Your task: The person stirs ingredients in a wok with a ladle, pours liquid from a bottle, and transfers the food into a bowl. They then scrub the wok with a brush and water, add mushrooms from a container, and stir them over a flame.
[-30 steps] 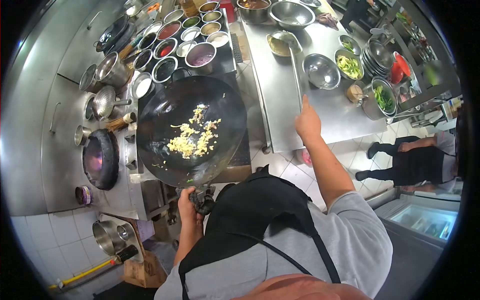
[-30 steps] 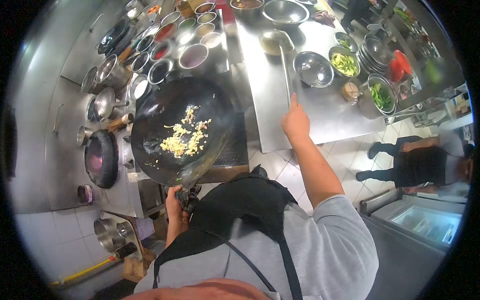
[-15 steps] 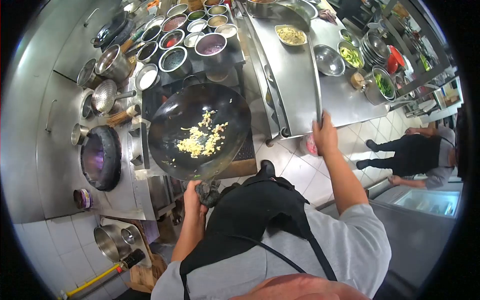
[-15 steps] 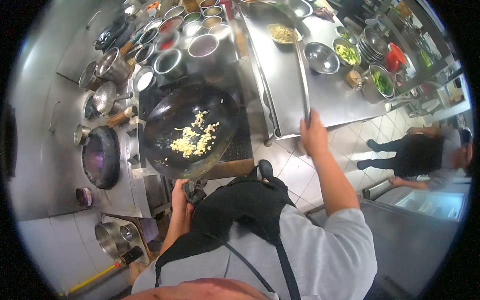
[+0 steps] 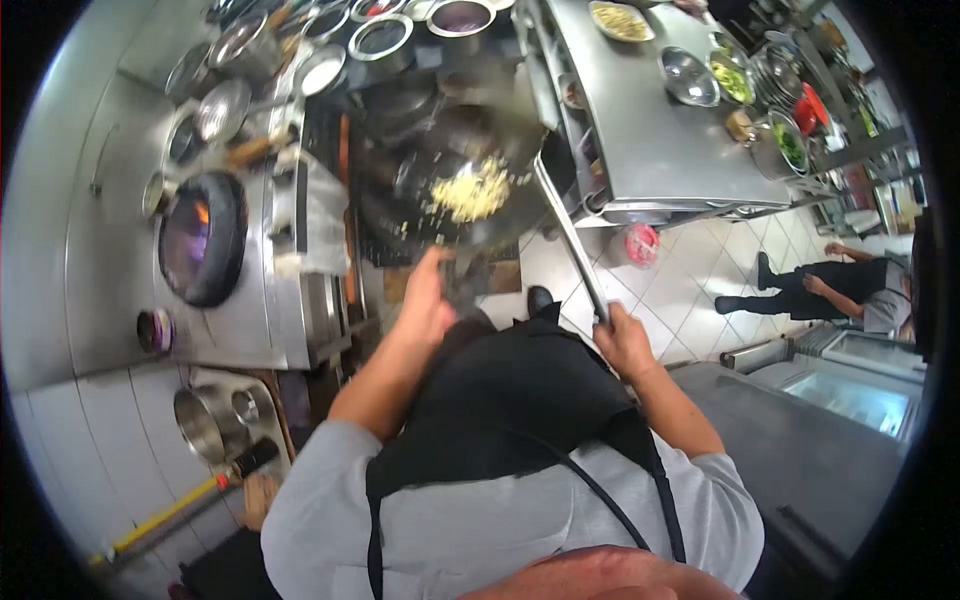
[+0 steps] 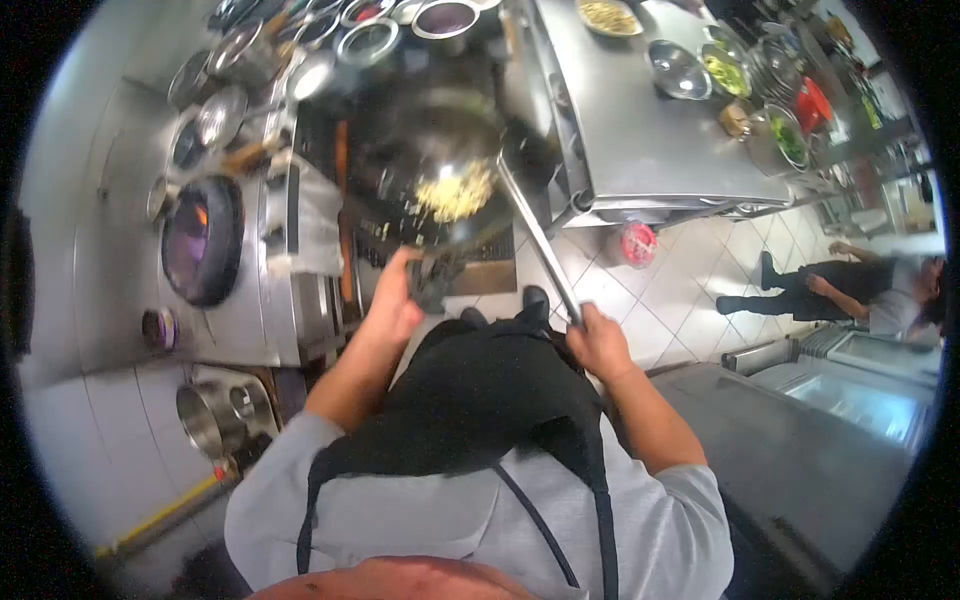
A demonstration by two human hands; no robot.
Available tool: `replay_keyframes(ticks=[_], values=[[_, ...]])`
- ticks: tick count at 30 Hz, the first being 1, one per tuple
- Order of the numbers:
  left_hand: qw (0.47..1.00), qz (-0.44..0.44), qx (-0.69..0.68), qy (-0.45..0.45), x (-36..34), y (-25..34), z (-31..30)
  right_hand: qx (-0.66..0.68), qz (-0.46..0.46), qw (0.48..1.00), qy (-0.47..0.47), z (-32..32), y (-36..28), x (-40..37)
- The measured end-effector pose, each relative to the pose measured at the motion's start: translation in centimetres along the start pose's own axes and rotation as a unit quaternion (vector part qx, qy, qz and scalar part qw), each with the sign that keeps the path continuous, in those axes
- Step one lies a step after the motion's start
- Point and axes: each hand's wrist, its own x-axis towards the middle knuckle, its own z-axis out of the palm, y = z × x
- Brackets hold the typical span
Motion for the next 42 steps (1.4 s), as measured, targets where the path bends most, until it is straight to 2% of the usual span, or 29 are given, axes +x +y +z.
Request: replay_keyframes(ticks=[1,3,4,5,6,7,9,11,13,14,15,17,19,21,22,24,26,27,28,29,30,31,33,35,37,38,39,41,42], values=[[0.995,0.056,0.074,-0.025,1.1,-0.6,-1.0,0.013,0.010,0.999,0.035,-0.1,-0.6,0.8],[0.994,0.027,0.071,0.074,0.9,-2.8,-1.3,0.071,0.035,0.995,0.060,-2.0,-3.0,0.3],[0.992,0.047,0.080,0.091,0.4,-5.6,-4.0,0.023,0.029,0.997,0.070,-2.0,-0.9,-0.8],[0.988,0.070,0.093,0.104,-1.0,-8.7,-7.2,0.043,0.015,0.995,0.084,-2.8,-0.8,-2.7],[0.981,0.119,0.106,0.111,-3.0,-8.7,-6.5,0.075,0.049,0.994,0.069,-3.1,0.3,-4.2],[0.981,0.114,0.104,0.120,-3.3,-8.1,-6.1,0.104,0.087,0.990,0.040,-3.5,1.3,-5.5],[0.992,-0.005,0.012,0.124,-2.4,-6.3,-5.7,0.084,0.127,0.988,0.010,-5.5,-0.4,-6.4],[0.992,0.019,0.036,0.118,1.1,-6.5,-6.8,0.094,0.126,0.988,0.008,-6.4,-1.6,-5.7],[0.990,0.099,-0.061,0.078,2.5,-6.9,-5.1,0.085,0.119,0.989,0.013,-7.3,-4.2,-4.6],[0.989,0.099,-0.051,0.094,2.4,-6.9,-4.8,0.121,0.152,0.981,-0.017,-8.9,-7.7,-3.9],[0.989,0.106,-0.050,0.092,1.9,-6.6,-4.4,0.123,0.145,0.982,-0.014,-9.8,-8.7,-2.6],[0.959,0.176,0.120,0.187,-0.1,-6.3,-3.4,0.039,0.089,0.995,-0.027,-10.9,-10.0,0.1],[0.945,0.224,0.137,0.195,-0.2,-6.7,-4.3,0.070,0.112,0.987,-0.088,-11.1,-10.1,3.9],[0.842,0.320,0.382,0.206,-0.1,-6.3,-4.6,0.072,0.059,0.986,-0.136,-10.8,-11.0,7.8],[0.827,0.365,0.369,0.216,1.5,-7.6,-5.5,0.045,0.035,0.986,-0.159,-10.6,-11.7,9.2],[0.788,0.412,0.384,0.248,4.1,-8.7,-5.8,0.128,0.116,0.952,-0.252,-10.1,-14.7,11.0],[0.775,0.409,0.402,0.265,5.4,-8.5,-6.9,0.185,0.127,0.930,-0.291,-7.9,-14.7,12.7],[0.792,0.371,0.403,0.271,6.0,-7.7,-7.1,0.237,0.137,0.904,-0.328,-6.2,-14.1,13.3],[0.807,0.331,0.401,0.278,6.6,-6.8,-7.6,0.238,0.141,0.901,-0.333,-4.3,-13.1,13.8],[0.809,0.328,0.399,0.281,7.4,-6.1,-7.9,0.308,0.144,0.876,-0.341,-2.7,-11.8,14.1],[0.873,0.268,0.305,0.269,8.5,-5.4,-8.5,0.373,0.150,0.846,-0.350,-2.0,-11.4,14.3],[0.924,0.199,0.202,0.256,9.4,-5.3,-9.1,0.377,0.166,0.846,-0.339,-1.7,-11.0,13.7],[0.977,0.113,0.032,0.177,10.3,-6.1,-11.3,0.378,0.154,0.851,-0.331,-3.0,-10.5,12.1],[0.982,0.084,-0.011,0.167,9.2,-7.2,-11.6,0.319,0.146,0.888,-0.297,-5.1,-9.7,10.9],[0.976,0.071,-0.038,0.200,6.8,-8.4,-11.1,0.257,0.150,0.916,-0.269,-8.3,-10.3,10.0],[0.977,0.078,0.021,0.195,5.6,-8.8,-11.8,0.245,0.143,0.923,-0.259,-9.2,-10.0,9.9],[0.976,0.080,0.018,0.201,4.3,-9.0,-11.8,0.190,0.157,0.936,-0.250,-10.2,-10.2,9.7],[0.918,0.154,0.253,0.265,1.6,-9.2,-10.9,0.091,0.146,0.958,-0.229,-10.7,-10.8,9.6],[0.896,0.183,0.316,0.253,-0.1,-8.7,-10.7,0.091,0.138,0.960,-0.228,-10.7,-11.0,9.6]])
